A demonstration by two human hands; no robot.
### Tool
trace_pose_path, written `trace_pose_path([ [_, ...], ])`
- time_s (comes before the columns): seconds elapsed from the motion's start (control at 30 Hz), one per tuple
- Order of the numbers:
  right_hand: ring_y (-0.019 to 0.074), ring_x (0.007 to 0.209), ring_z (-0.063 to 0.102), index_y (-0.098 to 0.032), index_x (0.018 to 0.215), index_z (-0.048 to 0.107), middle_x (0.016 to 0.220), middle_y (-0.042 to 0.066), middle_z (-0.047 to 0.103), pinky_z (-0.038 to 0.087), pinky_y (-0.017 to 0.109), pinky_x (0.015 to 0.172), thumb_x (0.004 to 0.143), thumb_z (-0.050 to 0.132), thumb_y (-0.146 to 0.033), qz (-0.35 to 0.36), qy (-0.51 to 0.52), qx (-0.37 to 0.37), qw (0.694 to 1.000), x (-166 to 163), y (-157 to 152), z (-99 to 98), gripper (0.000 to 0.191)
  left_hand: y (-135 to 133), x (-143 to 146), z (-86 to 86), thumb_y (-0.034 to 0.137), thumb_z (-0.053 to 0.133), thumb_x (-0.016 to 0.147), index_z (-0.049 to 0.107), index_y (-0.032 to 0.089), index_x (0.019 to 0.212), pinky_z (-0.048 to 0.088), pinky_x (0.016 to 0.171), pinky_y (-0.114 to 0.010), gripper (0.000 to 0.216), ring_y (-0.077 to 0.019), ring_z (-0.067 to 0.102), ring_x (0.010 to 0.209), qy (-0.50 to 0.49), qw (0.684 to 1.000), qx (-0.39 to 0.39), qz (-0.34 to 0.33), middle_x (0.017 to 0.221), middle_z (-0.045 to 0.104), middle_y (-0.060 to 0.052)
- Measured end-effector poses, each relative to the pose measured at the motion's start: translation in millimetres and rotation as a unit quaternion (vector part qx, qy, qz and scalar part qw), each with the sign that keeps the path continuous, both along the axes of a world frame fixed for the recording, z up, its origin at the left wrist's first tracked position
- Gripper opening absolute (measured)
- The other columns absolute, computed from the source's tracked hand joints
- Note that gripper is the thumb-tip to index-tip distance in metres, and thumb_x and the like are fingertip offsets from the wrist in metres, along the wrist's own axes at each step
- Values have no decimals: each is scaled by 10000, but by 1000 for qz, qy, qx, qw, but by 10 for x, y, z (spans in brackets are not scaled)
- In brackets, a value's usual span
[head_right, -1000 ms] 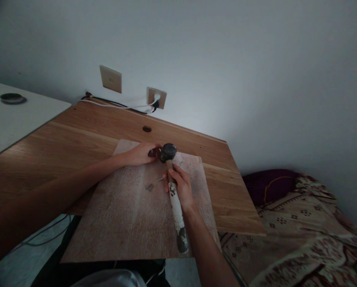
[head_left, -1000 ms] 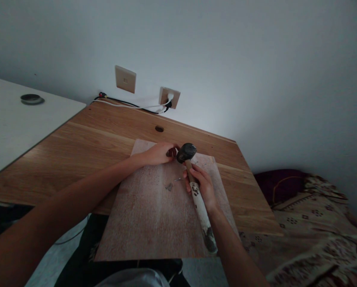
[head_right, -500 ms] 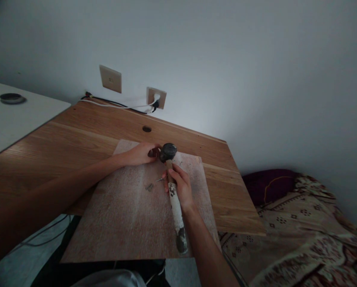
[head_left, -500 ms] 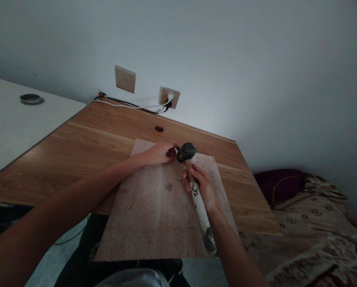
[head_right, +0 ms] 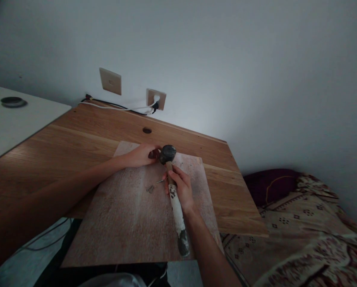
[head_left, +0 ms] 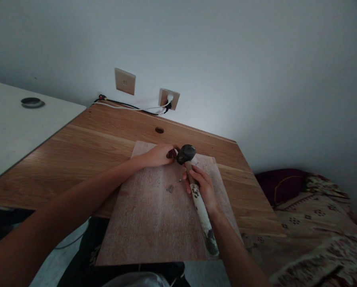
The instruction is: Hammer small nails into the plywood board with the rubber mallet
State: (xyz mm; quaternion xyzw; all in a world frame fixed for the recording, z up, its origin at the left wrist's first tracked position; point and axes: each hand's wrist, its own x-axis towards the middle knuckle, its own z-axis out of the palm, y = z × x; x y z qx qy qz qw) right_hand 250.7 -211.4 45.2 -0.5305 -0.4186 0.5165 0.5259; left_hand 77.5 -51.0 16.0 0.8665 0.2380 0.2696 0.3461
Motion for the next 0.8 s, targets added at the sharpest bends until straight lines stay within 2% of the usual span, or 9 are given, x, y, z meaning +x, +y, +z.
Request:
trace_pose_path([
  [0.2, 86, 379, 501, -189, 922, 721, 731, 7, 706, 328, 228, 334, 791, 769, -477, -15, 24, 3, 1000, -18, -4, -2, 320, -7, -9, -6, 56, 641, 799, 663, 173, 1228, 545, 822, -316, 445, -199, 723, 865, 15, 1000, 11, 14, 941, 763, -35],
  [0.3, 92, 393, 492, -198, 955, 719, 706, -1, 693, 332, 229, 335, 818, 752, -473, -43, 40, 16, 998, -10, -21, 16, 309, -72, -33, 54, 95, 679, 774, 650, 173, 1183, 541, 896, -356, 418, -234, 688, 1005, 27, 996, 71, 45, 1094, 717, -77],
  [0.37, 90, 394, 482, -202, 961, 714, 682, -11, 677, 325, 222, 332, 823, 749, -465, -64, 45, 21, 997, 4, -24, 31, 298, -165, -46, 113, 140, 705, 781, 647, 169, 1089, 534, 909, -368, 315, -253, 659, 1050, 42, 992, 112, 49, 1151, 675, -101],
  [0.47, 81, 387, 491, -204, 903, 693, 693, -17, 673, 327, 211, 325, 789, 770, -460, -90, 55, 19, 994, 20, -9, 35, 291, -348, -33, 181, 257, 717, 847, 641, 180, 974, 529, 872, -369, 167, -246, 647, 966, 87, 985, 150, -15, 1027, 659, -79],
  [0.57, 81, 382, 512, -204, 819, 656, 716, -13, 681, 356, 210, 322, 753, 792, -466, -107, 59, 14, 992, 25, 10, 4, 302, -486, 12, 174, 327, 742, 849, 662, 190, 913, 521, 901, -383, 171, -256, 634, 968, 105, 974, 182, -83, 945, 647, -61],
  [0.8, 87, 353, 466, -199, 804, 672, 599, -22, 627, 326, 215, 312, 799, 754, -467, -121, 40, 13, 992, 48, 19, -68, 280, -463, 70, 73, 200, 721, 817, 687, 190, 831, 514, 844, -340, 38, -217, 629, 911, 79, 981, 138, -115, 931, 620, -46],
])
